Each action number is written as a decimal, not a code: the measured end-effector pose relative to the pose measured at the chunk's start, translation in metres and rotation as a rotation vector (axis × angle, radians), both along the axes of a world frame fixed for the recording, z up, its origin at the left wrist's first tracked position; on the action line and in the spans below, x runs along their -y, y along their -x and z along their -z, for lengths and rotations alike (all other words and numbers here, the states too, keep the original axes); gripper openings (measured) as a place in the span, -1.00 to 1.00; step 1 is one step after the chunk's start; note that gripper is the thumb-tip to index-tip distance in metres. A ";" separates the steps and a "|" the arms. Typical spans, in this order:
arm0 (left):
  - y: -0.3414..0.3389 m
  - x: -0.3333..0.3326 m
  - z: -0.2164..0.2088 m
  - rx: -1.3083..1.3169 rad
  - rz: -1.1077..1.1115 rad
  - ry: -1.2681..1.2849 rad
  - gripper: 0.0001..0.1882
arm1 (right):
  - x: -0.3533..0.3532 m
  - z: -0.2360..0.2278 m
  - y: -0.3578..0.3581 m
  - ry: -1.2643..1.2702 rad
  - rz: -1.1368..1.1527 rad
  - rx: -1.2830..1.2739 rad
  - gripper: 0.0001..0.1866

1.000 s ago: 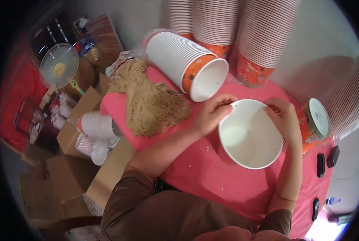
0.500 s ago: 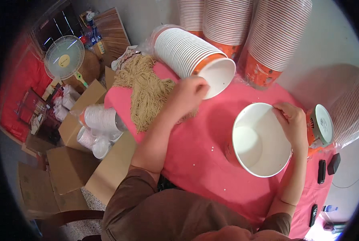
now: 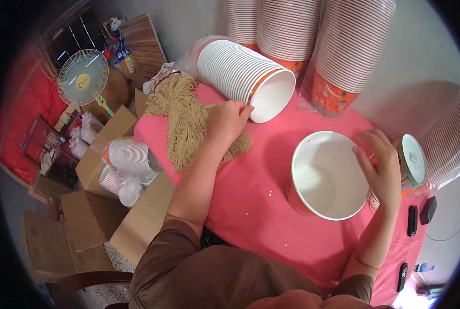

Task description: Thread string handles through pre-punched holes in paper buckets and secure them.

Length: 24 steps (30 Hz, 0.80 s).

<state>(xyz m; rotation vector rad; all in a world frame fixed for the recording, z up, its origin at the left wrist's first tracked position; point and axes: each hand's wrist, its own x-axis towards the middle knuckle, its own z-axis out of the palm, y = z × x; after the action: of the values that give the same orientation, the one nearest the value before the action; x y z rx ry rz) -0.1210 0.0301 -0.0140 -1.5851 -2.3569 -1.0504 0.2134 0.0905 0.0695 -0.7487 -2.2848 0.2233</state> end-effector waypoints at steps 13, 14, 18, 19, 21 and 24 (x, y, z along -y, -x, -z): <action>0.019 -0.014 0.012 0.488 0.225 -0.282 -0.67 | 0.059 -0.015 0.009 0.164 -0.608 0.410 -0.64; 0.024 -0.013 0.014 0.488 0.226 -0.282 -0.67 | 0.060 -0.013 0.009 0.167 -0.604 0.413 -0.72; 0.021 -0.003 0.002 0.300 0.078 -0.269 -0.74 | 0.053 -0.010 0.001 0.210 -0.524 0.409 -0.77; 0.020 0.000 0.002 0.100 -0.009 -0.173 -0.76 | 0.050 -0.010 -0.003 0.185 -0.441 0.425 -0.79; 0.021 -0.001 0.013 -0.092 -0.009 -0.061 -0.77 | 0.044 -0.008 -0.006 0.137 -0.341 0.428 -0.84; 0.019 -0.004 0.027 -0.315 -0.026 0.071 -0.80 | 0.038 -0.011 -0.009 0.153 -0.316 0.455 -0.84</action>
<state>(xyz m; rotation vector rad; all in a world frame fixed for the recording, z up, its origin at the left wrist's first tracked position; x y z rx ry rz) -0.1396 0.0342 -0.0412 -1.6020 -2.2148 -0.6605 0.2226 0.0529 0.0805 -0.5490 -2.8455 0.4114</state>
